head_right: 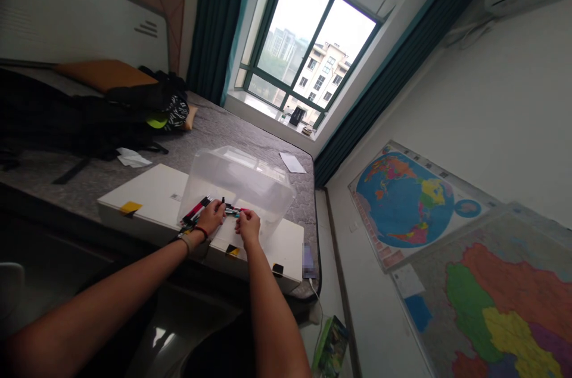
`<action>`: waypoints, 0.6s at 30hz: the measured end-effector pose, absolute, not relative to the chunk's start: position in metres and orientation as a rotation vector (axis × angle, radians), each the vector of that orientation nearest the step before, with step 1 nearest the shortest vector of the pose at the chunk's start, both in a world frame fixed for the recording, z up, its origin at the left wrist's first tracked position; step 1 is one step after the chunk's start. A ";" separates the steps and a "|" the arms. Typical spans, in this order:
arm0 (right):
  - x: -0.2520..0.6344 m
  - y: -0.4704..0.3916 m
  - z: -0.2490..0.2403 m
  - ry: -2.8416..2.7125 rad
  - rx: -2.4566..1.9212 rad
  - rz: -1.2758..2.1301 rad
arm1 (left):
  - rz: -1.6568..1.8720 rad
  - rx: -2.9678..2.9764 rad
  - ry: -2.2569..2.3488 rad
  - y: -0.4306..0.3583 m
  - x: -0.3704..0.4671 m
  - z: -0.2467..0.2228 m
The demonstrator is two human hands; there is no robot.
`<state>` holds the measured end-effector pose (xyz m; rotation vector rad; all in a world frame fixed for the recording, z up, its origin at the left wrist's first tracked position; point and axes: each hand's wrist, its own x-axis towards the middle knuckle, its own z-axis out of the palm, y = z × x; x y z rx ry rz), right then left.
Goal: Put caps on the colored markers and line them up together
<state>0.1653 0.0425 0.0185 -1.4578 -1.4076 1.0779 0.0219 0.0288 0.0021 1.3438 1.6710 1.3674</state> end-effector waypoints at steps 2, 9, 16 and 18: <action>0.165 0.052 0.035 -1.699 -1.558 0.762 | 1.369 1.389 1.732 0.028 0.024 0.001; 0.157 0.078 0.065 -2.632 -1.669 0.006 | 1.362 1.531 1.903 0.026 0.030 -0.002; 0.150 0.090 0.056 -2.798 -1.714 -0.081 | 1.329 1.582 1.926 0.028 0.030 -0.007; 0.151 0.090 0.053 -2.778 -1.741 -0.077 | 1.318 1.596 1.930 0.028 0.030 -0.008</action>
